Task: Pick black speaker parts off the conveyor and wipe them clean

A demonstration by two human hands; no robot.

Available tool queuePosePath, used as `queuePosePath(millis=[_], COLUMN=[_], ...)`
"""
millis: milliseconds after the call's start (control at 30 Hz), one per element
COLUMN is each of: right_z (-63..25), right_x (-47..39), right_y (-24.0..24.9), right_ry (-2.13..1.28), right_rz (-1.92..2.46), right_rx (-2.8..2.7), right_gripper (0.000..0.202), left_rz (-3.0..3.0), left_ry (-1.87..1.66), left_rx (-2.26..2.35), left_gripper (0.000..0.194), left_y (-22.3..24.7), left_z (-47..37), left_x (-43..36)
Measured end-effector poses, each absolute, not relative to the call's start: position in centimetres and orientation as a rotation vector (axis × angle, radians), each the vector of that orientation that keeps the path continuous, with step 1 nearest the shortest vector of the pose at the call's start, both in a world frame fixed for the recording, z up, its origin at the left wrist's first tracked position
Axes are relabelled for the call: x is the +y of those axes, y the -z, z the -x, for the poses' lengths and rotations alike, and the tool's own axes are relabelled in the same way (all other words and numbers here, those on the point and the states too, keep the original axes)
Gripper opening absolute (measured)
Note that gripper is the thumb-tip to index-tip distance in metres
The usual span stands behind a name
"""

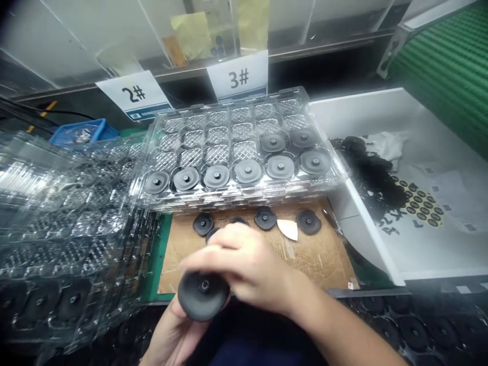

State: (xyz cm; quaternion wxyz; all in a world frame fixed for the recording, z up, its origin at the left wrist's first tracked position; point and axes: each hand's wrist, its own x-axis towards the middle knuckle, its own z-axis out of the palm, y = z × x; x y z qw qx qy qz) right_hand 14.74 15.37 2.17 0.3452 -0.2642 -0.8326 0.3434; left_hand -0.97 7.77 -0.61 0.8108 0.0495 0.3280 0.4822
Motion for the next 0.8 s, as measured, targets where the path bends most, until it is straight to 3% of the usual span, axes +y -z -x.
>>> queuePosePath(millis=[167,300,500,700,800], right_z=[-16.4,-16.7,-16.8,-12.8,-11.2], right_x=[13.5,9.9,10.7,12.4,11.9], right_y=[1.7,5.1,3.1,-3.3,-3.8], right_ry=[-1.150,-1.447,-1.262,-0.883,-0.935], right_rz=[1.338,1.460,1.581,1.076,0.843], right_rx=[-1.812,-1.772,-1.638,-1.777,-2.006], right_gripper=[0.023,0.026,0.026,0.027,0.024], left_rz=[-0.052,-0.008,-0.037,-0.092,-0.114], left_ry=[-1.025,-0.993,-0.960,-1.017,-1.096], left_rx=[0.544,0.512,0.602,0.797,0.901], left_gripper=[0.046,0.043,0.051,0.050,0.045], left_y=[1.2,1.8,1.5,0.6,0.6], left_z=[2.6,3.1,2.6,2.2,2.7], left_x=[7.7,7.8,8.2,8.0,8.1])
